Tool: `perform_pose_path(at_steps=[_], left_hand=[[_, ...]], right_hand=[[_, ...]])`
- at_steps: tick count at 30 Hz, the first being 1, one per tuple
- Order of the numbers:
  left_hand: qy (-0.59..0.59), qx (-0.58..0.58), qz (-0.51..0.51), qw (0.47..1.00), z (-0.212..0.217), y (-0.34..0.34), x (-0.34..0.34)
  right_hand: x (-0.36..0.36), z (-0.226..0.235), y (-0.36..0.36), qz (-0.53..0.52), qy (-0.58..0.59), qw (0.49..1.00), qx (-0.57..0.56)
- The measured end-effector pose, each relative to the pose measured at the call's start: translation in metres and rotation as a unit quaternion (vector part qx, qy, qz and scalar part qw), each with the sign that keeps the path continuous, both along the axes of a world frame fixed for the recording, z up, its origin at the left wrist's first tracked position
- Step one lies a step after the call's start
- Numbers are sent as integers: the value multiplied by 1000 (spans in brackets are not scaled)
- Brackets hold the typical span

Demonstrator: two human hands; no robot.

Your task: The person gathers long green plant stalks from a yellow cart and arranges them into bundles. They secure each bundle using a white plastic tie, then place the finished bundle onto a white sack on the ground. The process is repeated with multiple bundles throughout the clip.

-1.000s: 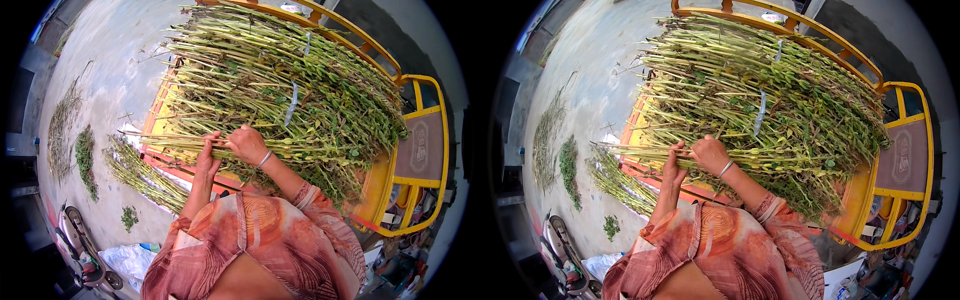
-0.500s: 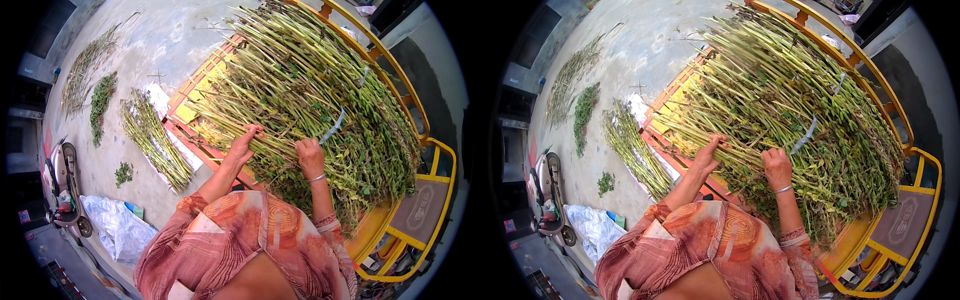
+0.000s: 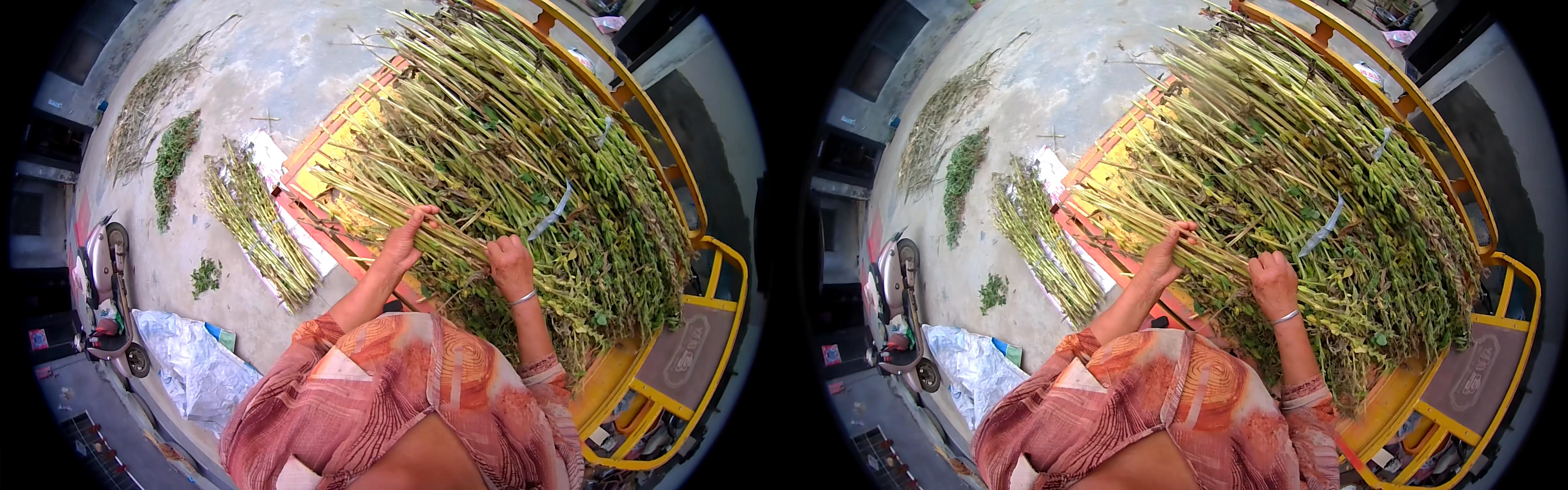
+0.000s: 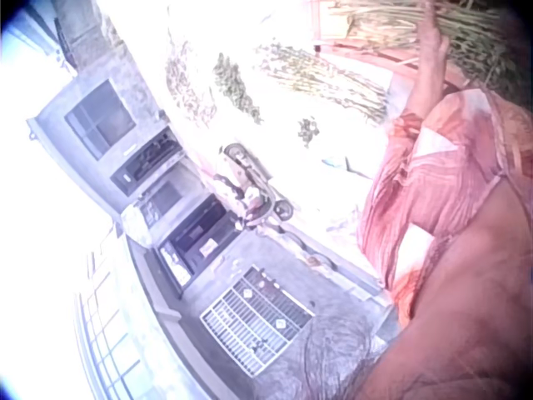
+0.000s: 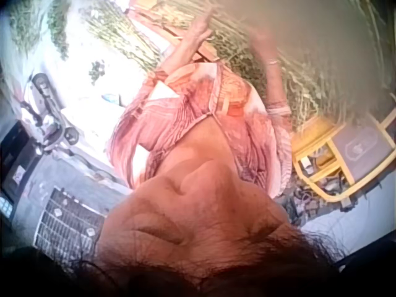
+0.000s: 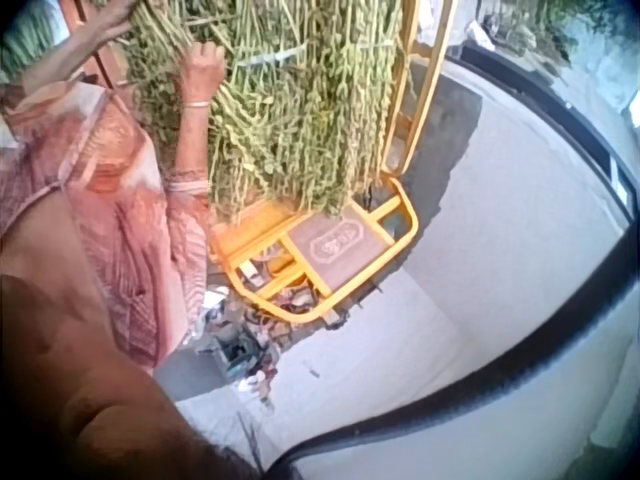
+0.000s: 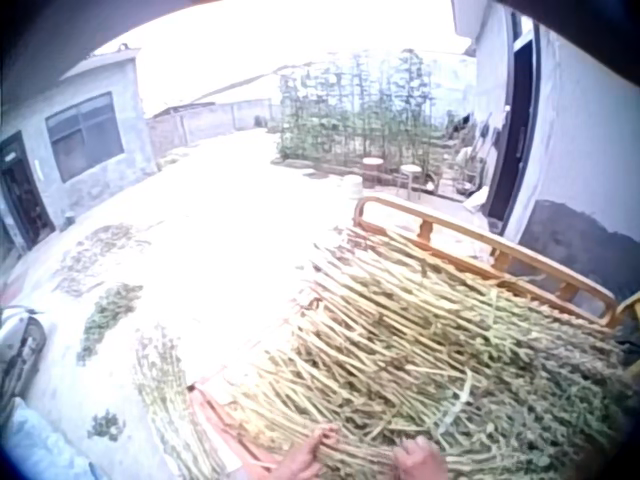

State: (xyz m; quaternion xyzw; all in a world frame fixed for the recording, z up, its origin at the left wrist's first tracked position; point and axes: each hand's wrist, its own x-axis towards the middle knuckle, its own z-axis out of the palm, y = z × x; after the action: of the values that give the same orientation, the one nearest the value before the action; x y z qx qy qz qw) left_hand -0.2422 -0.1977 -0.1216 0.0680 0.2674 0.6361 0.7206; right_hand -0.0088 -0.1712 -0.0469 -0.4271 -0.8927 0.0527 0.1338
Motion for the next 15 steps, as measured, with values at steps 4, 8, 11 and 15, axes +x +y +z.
perform_pose_path(at_steps=[4,8,11,15], left_hand=[[6,-20,12,1000,-4,-3,2],[6,-32,6,999,4,-3,0],[-16,53,-21,998,2,-6,-1],[-29,70,-11,997,-3,-6,5]], right_hand=[[22,-12,-5,4,-30,999,10],[15,-1,3,-10,-23,991,-133],[24,-2,31,-32,88,966,-243],[28,-34,61,-199,28,978,-54]])
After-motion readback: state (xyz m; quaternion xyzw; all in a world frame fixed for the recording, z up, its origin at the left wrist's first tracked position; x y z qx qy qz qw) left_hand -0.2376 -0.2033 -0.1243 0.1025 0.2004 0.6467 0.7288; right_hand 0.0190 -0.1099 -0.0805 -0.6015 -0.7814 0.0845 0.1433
